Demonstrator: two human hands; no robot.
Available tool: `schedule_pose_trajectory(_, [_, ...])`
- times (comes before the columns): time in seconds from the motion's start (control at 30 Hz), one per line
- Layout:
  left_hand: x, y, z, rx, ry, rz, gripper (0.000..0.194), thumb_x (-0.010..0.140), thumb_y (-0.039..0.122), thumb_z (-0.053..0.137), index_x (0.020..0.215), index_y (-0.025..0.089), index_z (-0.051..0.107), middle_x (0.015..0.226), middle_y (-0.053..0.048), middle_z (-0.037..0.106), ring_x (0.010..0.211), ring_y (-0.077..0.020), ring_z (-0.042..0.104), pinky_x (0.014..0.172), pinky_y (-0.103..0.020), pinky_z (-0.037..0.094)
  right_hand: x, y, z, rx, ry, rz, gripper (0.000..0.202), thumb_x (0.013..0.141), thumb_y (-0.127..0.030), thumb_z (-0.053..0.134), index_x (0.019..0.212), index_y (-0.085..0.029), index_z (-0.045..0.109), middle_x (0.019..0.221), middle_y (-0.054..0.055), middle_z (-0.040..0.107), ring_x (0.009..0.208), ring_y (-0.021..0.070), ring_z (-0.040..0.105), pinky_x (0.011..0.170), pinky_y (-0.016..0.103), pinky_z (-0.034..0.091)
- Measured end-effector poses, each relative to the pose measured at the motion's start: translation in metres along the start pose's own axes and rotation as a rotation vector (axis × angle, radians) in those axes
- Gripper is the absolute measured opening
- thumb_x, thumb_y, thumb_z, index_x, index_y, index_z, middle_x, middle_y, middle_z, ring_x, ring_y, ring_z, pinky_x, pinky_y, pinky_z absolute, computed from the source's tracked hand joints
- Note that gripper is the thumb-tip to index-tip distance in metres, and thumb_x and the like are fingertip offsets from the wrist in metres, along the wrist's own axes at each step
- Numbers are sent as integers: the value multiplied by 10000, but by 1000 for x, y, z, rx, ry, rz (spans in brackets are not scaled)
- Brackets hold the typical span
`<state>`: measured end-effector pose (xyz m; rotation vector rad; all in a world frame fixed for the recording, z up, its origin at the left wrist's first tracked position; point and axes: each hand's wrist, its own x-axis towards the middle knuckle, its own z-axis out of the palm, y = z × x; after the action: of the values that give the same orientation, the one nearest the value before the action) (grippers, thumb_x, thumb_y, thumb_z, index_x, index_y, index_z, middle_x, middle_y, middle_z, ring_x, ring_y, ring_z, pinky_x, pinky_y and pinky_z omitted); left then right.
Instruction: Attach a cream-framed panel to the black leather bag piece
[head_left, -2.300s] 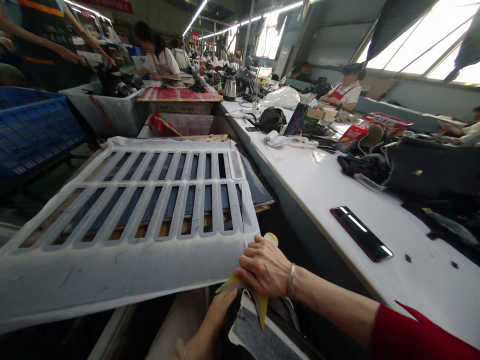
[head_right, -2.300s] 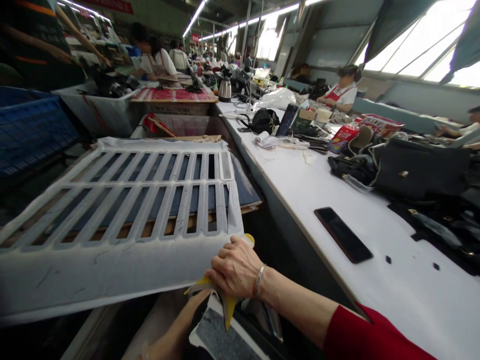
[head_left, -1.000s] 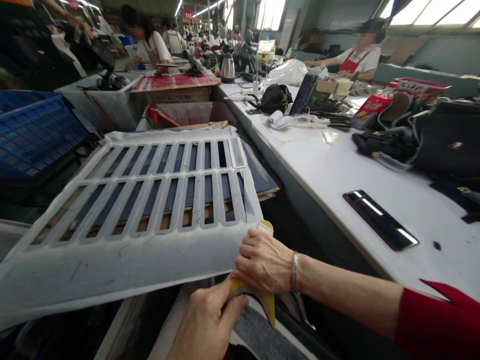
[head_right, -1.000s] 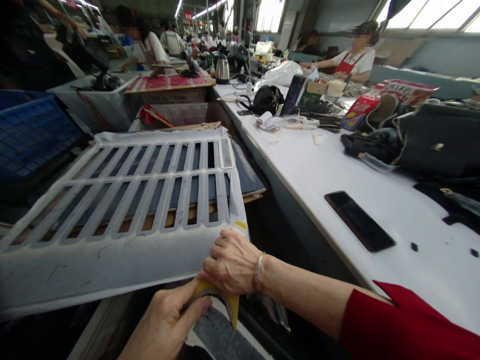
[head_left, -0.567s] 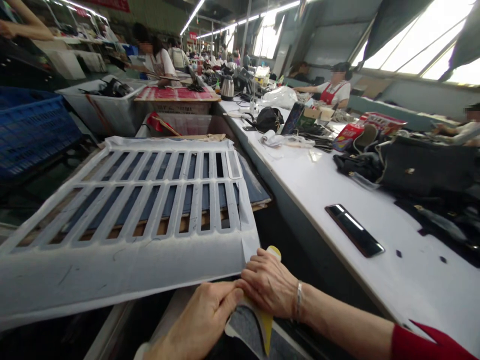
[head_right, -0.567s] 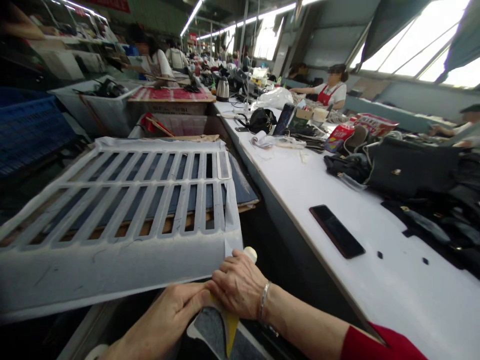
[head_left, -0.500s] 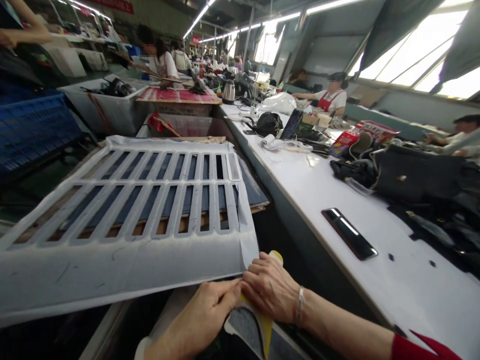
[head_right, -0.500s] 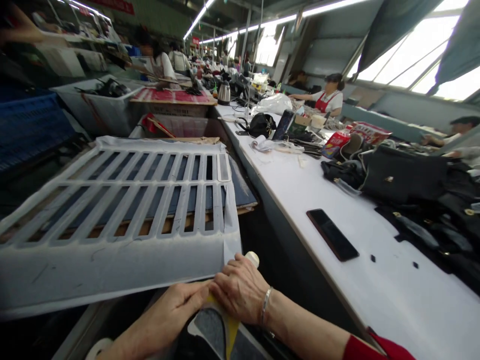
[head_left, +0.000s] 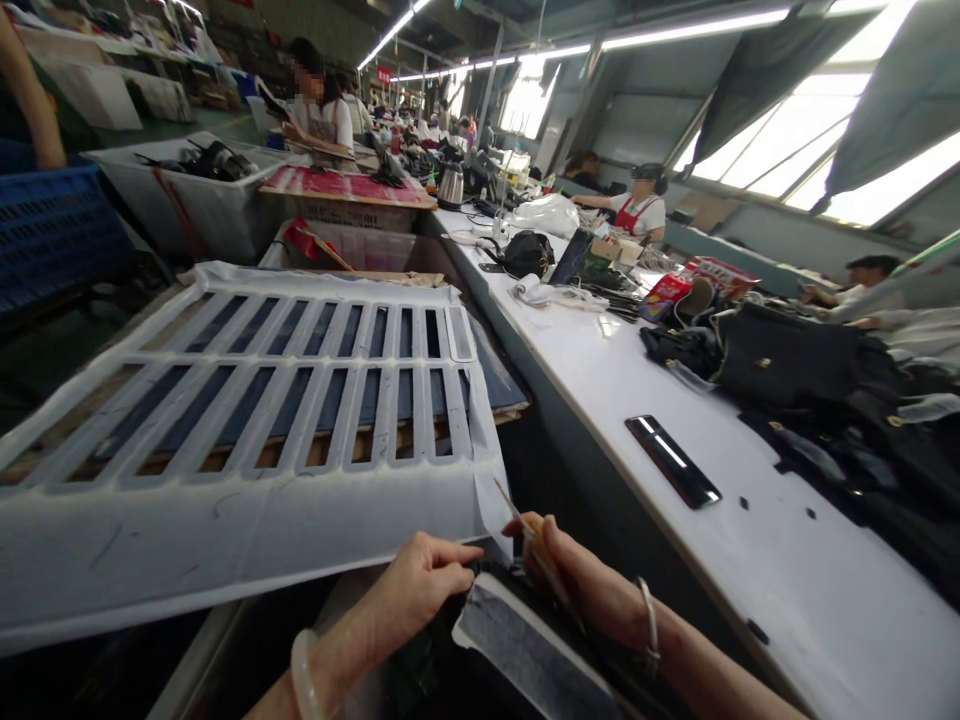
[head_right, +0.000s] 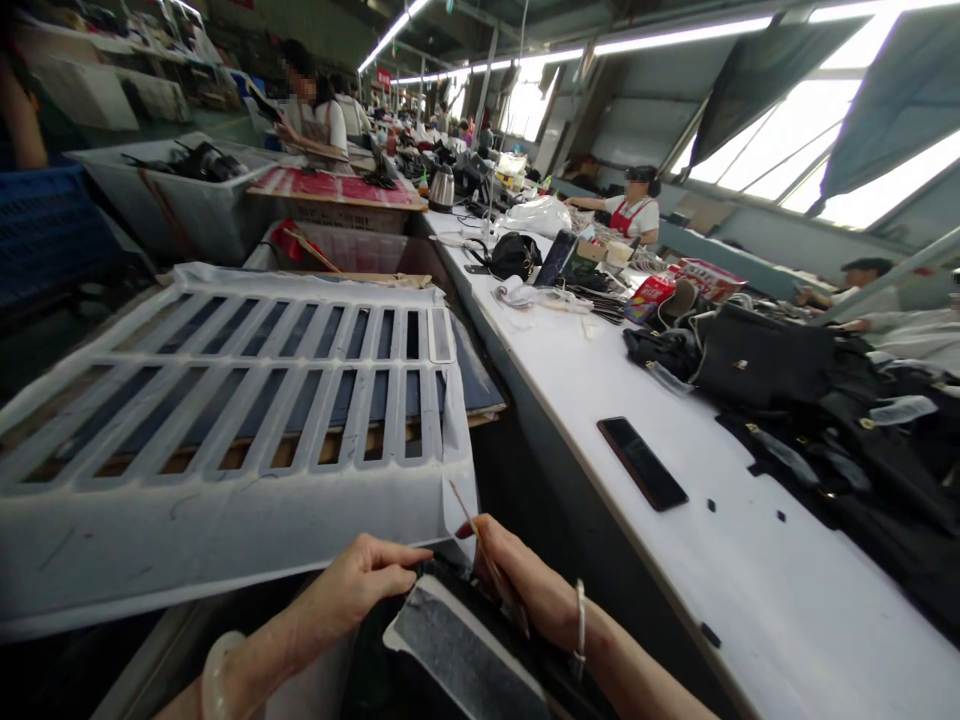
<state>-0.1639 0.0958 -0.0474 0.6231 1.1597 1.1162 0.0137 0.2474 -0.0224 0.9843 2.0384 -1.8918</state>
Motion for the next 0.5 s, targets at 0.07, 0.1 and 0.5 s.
schedule_pose_trajectory(0.07, [1,2,0,-25,-12,-7,348,747,242,561,998,128,773,844,-48,754,726,-179,622,683,-264,434,7,-1,5,169,-116,-34,778,787,-818,465,1248,-191,456,763,-32,399,670,127,373,622,253,337])
schedule_pose_trajectory(0.1, [1,2,0,-34,-15,-9,351,750,230,552,1004,128,771,837,-46,752,703,-168,608,663,-260,420,11,-1,7,228,-146,-36,816,735,-767,610,1291,-191,450,793,-24,431,704,131,404,654,255,348])
schedule_pose_trajectory(0.5, [6,-6,7,216,177,36,259,777,200,450,696,154,693,589,27,529,589,-124,415,539,-244,293,37,1,20,-31,-98,-100,396,854,-469,604,1114,-172,570,897,19,560,803,165,493,764,309,406])
